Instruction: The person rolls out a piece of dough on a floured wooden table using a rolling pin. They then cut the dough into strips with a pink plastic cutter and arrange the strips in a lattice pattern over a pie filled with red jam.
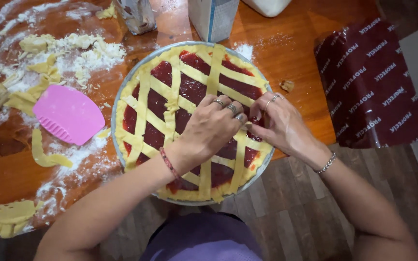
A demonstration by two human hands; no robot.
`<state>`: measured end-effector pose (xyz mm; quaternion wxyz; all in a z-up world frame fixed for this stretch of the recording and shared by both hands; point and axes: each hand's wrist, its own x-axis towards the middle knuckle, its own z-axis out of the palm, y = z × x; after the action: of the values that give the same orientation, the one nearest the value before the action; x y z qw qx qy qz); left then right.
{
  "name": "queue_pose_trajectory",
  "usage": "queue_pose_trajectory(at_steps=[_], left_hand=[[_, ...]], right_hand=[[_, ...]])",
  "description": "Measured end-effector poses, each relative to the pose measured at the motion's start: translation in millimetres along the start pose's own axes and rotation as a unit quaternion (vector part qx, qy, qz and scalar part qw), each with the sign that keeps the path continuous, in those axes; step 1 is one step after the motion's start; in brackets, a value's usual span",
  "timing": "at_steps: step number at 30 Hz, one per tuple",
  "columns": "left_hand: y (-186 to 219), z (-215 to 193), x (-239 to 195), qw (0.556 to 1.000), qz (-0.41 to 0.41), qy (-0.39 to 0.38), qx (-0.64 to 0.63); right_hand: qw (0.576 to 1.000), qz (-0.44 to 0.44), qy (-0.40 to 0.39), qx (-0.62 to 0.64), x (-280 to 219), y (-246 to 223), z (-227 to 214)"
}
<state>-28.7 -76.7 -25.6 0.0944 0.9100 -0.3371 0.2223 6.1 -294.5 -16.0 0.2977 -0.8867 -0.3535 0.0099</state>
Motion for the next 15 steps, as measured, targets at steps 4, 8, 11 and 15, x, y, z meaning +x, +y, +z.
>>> queue_pose_trajectory(at_steps=[4,8,11,15], left_hand=[[-3.4,4.0,7.3,0.999,-0.03,-0.042,-0.017],[-9.5,8.6,17.8,0.999,-0.052,0.006,-0.016],[-15.0,8.7,22.6,0.995,-0.061,0.072,-0.014],[-10.7,-10.0,7.2,0.992,-0.055,0.116,-0.015]], right_hand=[[1.0,-0.01,0.022,0.001,-3.1,10.0,8.3],[0.999,-0.012,0.053,-0.007,-8.0,38.4,21.5],[0.997,-0.012,0.061,-0.041,-5.5,46.5,21.4],[0.99,-0.1,0.045,-0.088,-6.4,1.4,-2.0]])
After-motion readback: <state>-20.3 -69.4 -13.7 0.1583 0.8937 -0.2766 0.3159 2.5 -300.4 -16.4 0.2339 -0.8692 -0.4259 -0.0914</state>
